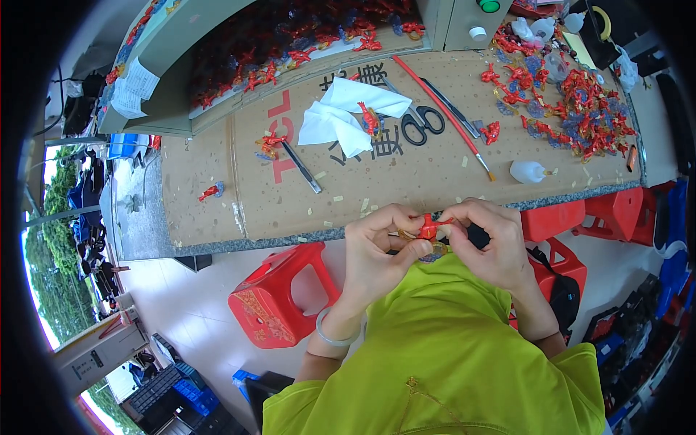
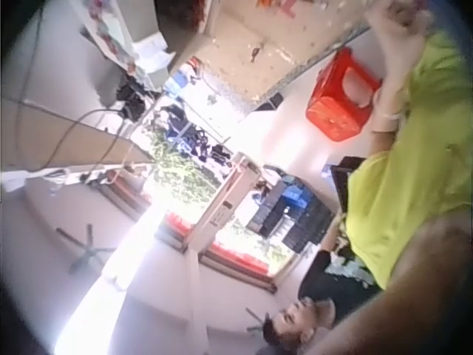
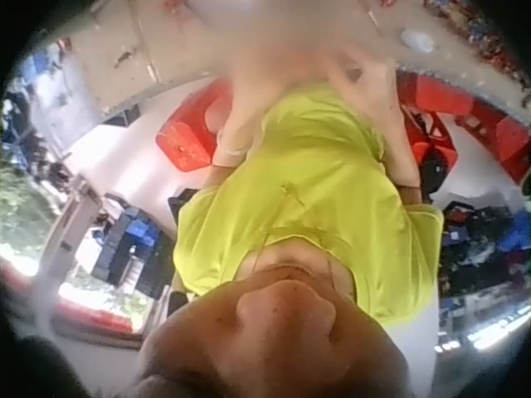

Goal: The person applies glue from a glue bottle to small red plastic components, then assembles them by hand.

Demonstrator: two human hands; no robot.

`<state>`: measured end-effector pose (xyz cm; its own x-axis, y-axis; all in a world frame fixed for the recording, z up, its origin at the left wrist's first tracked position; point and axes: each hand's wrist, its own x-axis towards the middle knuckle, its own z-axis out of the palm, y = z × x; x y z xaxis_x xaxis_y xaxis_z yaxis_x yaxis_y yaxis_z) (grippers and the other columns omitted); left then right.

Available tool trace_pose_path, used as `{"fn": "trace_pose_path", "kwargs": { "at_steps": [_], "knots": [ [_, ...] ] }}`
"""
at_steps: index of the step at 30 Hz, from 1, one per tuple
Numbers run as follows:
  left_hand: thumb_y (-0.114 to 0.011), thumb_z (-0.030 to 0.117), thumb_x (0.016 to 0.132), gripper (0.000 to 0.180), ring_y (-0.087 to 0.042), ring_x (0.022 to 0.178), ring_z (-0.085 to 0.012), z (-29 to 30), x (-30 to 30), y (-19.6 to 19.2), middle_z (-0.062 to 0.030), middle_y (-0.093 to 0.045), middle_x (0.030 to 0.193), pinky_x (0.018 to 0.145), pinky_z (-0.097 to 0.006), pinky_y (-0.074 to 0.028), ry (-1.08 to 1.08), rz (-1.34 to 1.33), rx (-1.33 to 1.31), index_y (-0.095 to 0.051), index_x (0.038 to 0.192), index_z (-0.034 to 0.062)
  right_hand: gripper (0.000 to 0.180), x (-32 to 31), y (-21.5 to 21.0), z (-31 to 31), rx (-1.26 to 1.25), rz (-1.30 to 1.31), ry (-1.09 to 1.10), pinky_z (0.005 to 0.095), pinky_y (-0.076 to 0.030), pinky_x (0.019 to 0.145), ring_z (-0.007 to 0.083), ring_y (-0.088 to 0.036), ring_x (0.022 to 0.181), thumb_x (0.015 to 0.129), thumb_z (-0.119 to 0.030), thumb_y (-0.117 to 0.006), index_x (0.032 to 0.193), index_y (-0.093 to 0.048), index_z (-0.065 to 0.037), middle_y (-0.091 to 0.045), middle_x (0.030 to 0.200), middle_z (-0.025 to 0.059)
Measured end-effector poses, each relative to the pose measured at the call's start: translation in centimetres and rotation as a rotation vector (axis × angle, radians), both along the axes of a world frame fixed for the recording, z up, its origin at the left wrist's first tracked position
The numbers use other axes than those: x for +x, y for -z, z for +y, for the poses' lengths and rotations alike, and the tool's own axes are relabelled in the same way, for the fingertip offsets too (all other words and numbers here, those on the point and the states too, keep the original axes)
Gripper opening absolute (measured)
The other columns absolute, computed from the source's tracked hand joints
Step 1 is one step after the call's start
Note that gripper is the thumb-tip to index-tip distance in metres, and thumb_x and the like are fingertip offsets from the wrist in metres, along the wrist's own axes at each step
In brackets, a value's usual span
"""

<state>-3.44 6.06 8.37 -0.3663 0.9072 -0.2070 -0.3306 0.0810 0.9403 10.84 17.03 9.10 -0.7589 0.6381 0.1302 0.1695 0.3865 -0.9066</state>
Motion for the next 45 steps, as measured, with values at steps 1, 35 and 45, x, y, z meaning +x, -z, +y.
{"fn": "trace_pose_path", "kwargs": {
  "at_steps": [1,35,45],
  "knots": [
    [-0.065,-0.017,0.074,0.019,-0.063,0.089,-0.0160,0.0,0.0,0.0,-0.0123,-0.057,0.099,0.070,-0.025,-0.059,0.000,0.001,0.000,-0.053,0.084,-0.0055,0.011,0.0,0.0,0.0,0.000,0.001,0.000,0.0262,-0.045,0.052,0.0136,-0.057,0.055,0.077,0.001,-0.065,0.087,-0.061,0.002,-0.060,0.071,0.0087],
    [-0.068,-0.015,0.072,0.021,-0.062,0.087,-0.0155,-0.4,0.1,0.4,-0.0133,-0.057,0.101,0.071,-0.026,-0.058,-0.015,-0.045,0.034,-0.058,0.088,-0.0064,0.017,0.2,0.8,-0.2,0.075,0.094,-0.023,0.0273,-0.045,0.056,0.0209,-0.057,0.060,0.071,0.008,-0.060,0.087,-0.061,0.003,-0.059,0.071,0.0117],
    [-0.067,-0.016,0.070,0.022,-0.063,0.087,-0.0157,-0.6,-0.1,-0.1,-0.0119,-0.058,0.099,0.070,-0.026,-0.057,-0.003,-0.022,-0.065,-0.058,0.086,-0.0056,0.015,0.0,0.7,-0.2,0.104,0.074,-0.040,0.0249,-0.044,0.050,0.0157,-0.057,0.054,0.075,0.006,-0.065,0.089,-0.062,0.003,-0.061,0.074,0.0099]
  ]
}}
